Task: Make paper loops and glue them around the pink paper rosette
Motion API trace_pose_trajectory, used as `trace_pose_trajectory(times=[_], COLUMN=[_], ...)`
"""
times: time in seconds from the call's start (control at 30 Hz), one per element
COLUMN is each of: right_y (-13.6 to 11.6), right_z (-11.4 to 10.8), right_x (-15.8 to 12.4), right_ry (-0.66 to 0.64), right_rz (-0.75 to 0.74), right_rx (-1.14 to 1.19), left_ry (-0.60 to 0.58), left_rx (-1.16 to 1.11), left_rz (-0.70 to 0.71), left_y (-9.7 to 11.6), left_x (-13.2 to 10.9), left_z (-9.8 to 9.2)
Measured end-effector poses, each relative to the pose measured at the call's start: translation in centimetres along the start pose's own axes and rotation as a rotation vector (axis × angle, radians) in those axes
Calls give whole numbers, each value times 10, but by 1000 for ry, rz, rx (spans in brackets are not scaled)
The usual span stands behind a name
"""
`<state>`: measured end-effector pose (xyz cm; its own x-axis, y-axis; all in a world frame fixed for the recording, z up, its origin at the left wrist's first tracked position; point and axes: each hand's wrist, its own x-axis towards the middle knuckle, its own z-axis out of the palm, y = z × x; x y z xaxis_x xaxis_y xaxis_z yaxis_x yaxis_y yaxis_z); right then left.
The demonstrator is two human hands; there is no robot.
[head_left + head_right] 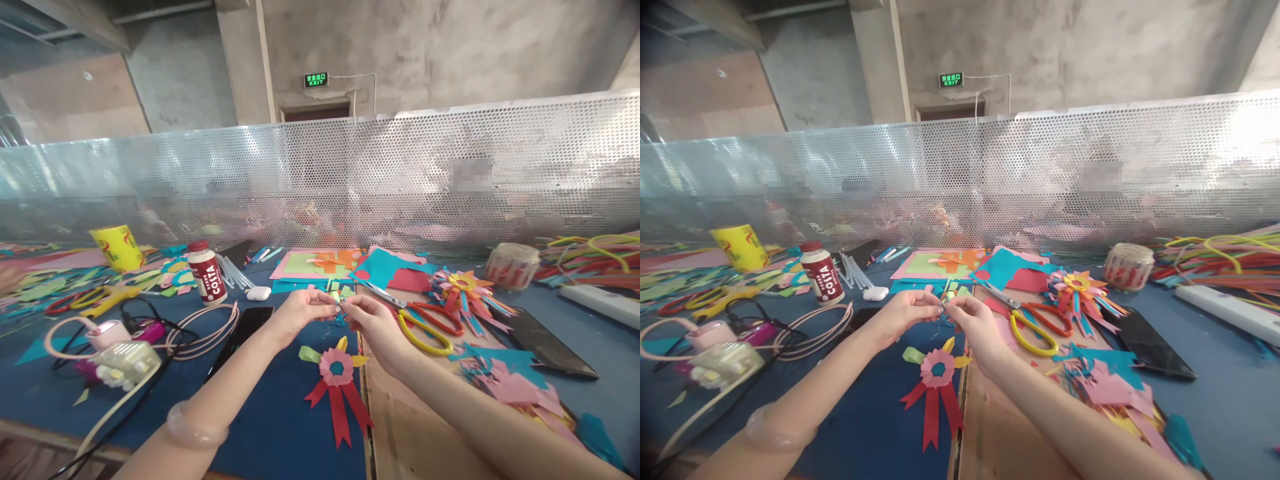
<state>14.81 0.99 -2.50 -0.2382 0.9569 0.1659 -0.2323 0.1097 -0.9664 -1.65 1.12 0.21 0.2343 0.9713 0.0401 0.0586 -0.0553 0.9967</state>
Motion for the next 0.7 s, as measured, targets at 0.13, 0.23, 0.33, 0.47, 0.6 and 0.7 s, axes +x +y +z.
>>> trace_pose_trajectory(times=[0.13,0.23,0.33,0.47,0.6,0.7], right_y=[-1,-3,-4,-5,-4,-3], right_z=[1,1,2,3,3,2], right_x=[0,-1,-1,-2,-2,-2], right_ry=[10,22,29,27,27,24], right_rz=[-5,-9,-15,-21,-19,-11], right_rx=[-5,-15,-28,-33,-35,-40], left_ry=[0,-2,-4,-4,3,9], left_rx=[14,27,40,63,94,109], left_rz=[3,3,9,23,37,45], left_y=[0,1,0,-1,-3,-3], left_x=[0,-1,-1,0,1,1], left_z=[0,0,0,0,-1,0])
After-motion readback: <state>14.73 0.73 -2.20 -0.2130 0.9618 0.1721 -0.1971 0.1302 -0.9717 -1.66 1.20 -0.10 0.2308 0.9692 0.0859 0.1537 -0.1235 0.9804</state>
